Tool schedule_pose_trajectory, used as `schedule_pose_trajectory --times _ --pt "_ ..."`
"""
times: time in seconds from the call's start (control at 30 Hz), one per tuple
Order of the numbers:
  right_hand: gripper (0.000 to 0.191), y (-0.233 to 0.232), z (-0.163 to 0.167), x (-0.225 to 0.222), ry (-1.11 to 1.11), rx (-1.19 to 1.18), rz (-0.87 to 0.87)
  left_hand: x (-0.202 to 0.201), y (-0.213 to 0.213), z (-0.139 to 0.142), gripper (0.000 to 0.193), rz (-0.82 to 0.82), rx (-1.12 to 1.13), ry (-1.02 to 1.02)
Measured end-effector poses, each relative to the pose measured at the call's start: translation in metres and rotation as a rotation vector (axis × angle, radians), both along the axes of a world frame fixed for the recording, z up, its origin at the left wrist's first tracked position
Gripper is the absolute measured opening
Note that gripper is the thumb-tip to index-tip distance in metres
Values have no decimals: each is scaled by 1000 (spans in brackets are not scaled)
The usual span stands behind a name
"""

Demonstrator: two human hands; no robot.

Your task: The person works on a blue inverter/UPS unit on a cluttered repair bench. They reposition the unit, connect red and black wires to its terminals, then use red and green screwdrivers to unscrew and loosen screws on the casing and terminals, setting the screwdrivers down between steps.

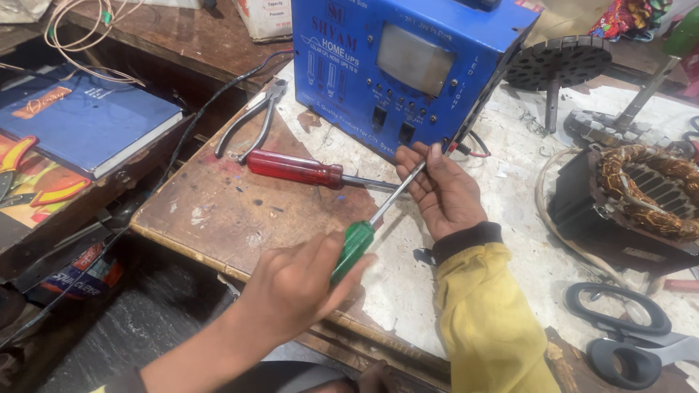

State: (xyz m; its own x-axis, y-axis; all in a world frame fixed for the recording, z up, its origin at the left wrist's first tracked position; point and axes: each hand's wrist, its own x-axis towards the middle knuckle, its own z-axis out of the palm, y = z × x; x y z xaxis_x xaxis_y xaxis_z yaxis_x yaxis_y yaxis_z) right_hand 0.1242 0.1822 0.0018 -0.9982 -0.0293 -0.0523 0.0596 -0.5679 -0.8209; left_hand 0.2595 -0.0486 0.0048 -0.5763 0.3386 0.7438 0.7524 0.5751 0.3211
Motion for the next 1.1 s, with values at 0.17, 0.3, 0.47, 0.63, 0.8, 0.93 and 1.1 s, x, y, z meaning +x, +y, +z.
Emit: schedule_pose_trajectory --times 0.17,0.3,0.47,0.63,0.8,0.93,1.1 --pt "39 1 -4 -1 8 -22 7 1 12 -2 42 40 72 51" --pt "36 1 -5 -1 25 -41 11 0 15 -3 41 -72 155 240" --pt "27 -6 -4 -1 5 -37 -32 -6 9 -12 28 -83 234 82" --pt "23 -13 -3 2 -31 -37 -48 -7 -4 -10 30 300 263 -485" --pt "21 -13 -4 2 -11 -6 -29 0 -1 -7 32 158 511 -384" --pt "22 -13 -5 2 -16 -25 -54 1 0 -7 33 -9 468 -67" --pt "22 -13 -4 5 -32 18 -64 2 0 4 26 186 416 -317"
